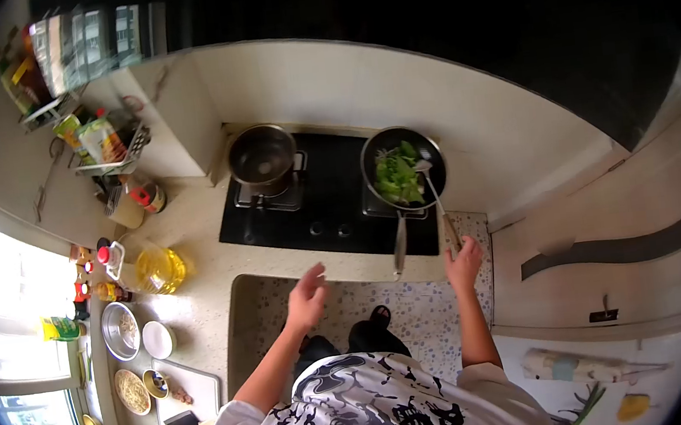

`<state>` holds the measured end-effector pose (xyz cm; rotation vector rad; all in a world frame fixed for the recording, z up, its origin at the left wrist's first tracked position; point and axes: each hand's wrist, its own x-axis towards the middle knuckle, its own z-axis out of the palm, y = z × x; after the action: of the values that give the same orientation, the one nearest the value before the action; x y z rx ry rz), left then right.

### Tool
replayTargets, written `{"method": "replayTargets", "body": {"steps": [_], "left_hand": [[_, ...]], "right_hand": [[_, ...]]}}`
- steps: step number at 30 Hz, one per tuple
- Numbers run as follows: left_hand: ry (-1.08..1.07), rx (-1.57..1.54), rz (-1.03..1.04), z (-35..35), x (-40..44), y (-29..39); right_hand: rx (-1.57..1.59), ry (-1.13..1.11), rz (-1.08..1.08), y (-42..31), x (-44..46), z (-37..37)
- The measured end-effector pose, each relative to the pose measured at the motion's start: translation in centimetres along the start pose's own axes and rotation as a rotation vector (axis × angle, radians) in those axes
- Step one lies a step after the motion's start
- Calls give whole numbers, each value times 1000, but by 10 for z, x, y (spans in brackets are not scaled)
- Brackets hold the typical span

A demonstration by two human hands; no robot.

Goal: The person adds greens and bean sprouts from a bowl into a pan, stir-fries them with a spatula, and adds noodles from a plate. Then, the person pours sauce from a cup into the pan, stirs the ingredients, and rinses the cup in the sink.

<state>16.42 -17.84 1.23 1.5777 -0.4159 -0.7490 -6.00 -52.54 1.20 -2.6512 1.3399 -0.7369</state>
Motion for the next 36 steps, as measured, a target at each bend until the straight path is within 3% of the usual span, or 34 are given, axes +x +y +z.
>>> {"method": "replayTargets", "body": {"steps": [3, 6, 9, 10, 13, 20, 26, 33, 36], "left_hand": [[-110, -41, -115, 85, 44, -24], [-140, -78, -430, 148, 71, 7], [-169, -270, -618, 188, 94, 22], [-193, -267, -645, 193, 106, 17], [-170, -184, -692, 206, 119, 16], [-107, -306, -688, 227, 132, -2], [-123, -280, -605, 231, 125, -7], [-132, -243, -598, 226, 122, -8], [-147, -219, -607, 223, 123, -4]], "right_hand": [[133, -122, -3, 40, 30, 31], [239, -239, -1, 47, 52, 43], [289, -523, 147, 46, 72, 44], [298, -436, 102, 44, 73, 44], [310, -472, 147, 47, 85, 30], [389, -428, -39, 65, 113, -38], [491, -441, -208, 24, 130, -25], [270, -508, -160, 55, 114, -69], [296, -629, -38, 68, 118, -90]]}}
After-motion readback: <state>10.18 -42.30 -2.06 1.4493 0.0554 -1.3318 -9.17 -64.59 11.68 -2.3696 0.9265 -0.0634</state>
